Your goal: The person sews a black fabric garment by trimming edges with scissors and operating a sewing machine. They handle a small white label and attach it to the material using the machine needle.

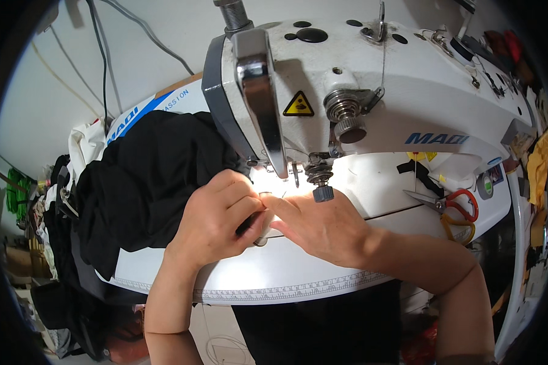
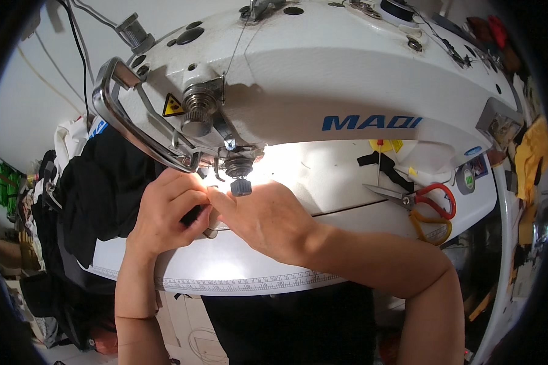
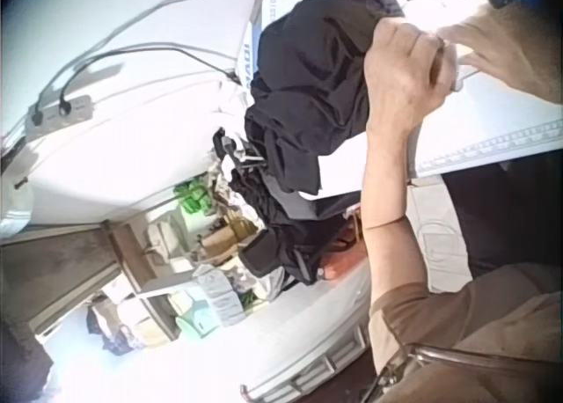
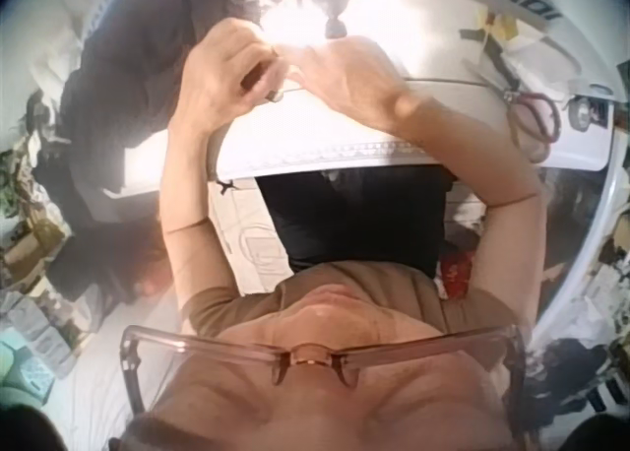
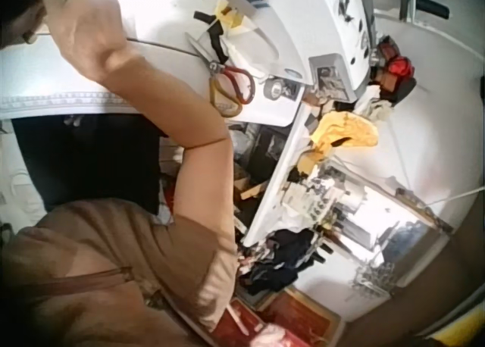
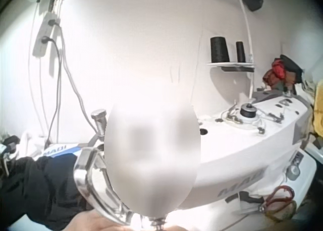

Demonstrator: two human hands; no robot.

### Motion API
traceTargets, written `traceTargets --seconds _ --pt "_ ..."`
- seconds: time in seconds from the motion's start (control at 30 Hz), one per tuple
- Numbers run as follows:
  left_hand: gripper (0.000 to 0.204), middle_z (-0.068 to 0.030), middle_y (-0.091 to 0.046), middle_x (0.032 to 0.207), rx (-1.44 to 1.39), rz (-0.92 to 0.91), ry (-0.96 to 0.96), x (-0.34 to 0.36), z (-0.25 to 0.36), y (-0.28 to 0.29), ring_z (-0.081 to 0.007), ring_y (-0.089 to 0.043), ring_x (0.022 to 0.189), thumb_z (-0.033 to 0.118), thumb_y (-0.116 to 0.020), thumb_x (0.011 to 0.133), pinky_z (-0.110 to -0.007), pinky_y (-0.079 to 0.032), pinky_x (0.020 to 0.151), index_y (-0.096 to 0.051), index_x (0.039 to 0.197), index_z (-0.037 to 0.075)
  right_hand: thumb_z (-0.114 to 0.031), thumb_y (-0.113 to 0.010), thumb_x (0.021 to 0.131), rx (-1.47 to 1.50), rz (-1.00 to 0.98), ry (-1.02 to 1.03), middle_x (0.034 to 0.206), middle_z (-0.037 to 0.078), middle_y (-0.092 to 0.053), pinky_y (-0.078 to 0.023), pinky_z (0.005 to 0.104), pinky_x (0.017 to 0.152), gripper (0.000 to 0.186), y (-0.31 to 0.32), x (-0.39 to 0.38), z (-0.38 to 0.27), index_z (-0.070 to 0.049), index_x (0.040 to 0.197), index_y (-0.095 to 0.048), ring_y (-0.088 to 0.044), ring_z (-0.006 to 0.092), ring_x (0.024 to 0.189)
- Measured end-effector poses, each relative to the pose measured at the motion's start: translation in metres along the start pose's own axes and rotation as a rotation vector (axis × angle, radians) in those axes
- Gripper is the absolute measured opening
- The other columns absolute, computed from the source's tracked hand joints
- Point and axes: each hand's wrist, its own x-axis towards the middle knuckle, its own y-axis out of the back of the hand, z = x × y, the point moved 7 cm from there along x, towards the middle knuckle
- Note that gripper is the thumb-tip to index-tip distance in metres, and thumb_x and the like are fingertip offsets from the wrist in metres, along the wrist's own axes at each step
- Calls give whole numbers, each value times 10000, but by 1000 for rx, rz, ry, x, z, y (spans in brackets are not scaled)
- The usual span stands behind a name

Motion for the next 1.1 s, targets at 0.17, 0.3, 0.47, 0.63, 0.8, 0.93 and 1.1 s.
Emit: traceTargets --seconds 0.17,0.3,0.47,0.63,0.8,0.93,1.1 --pt "158 -35 -715 980 -111 44 94 6 -1 14 -276 -673 998 102 -757 771 -376 -537 802 -727 926 92 -55 -639 878 59 -37 7 708 115 -647 -530 419 580 66 3 -3 1 -35 924 -596 -694 296 682" --pt "238 0 -744 1065 52 -148 62 5 -1 6 -263 -634 1122 240 -718 852 -428 -450 1000 -777 1061 142 -129 -662 861 13 -183 -65 712 114 -645 -531 450 650 99 5 -5 4 -49 919 -651 -697 303 692" --pt "246 -24 -643 840 50 -203 79 9 2 0 -235 -615 887 346 -734 855 -397 -457 903 -762 947 120 -99 -713 732 -264 77 -34 708 39 -593 -494 390 684 192 35 -15 20 -97 923 -732 -542 257 624" --pt "369 -94 -659 914 -178 -114 117 11 8 -6 -290 -615 829 337 -844 770 -402 -488 750 -745 934 22 -175 -790 716 -426 34 -133 855 37 -630 -483 396 829 195 27 -20 30 -102 894 -759 -591 237 789" --pt "503 -147 -693 976 -328 -130 147 8 16 -12 -315 -614 817 394 -874 763 -403 -497 745 -757 1024 -20 -285 -744 862 -577 43 -174 835 21 -665 -447 375 851 260 29 -20 35 -180 1099 -763 -634 205 861" --pt "662 -165 -691 961 -278 -101 104 12 34 -16 -308 -588 794 459 -853 781 -400 -490 738 -719 1129 -88 -215 -739 867 -523 132 -117 822 35 -658 -450 389 844 247 33 -22 37 -137 1101 -754 -640 222 873" --pt "713 -146 -694 983 -139 -136 135 7 43 -23 -288 -600 835 533 -817 794 -396 -480 768 -710 1148 -76 -94 -716 812 -238 270 -178 804 76 -650 -452 422 835 90 40 -18 34 -58 888 -686 -640 285 835"
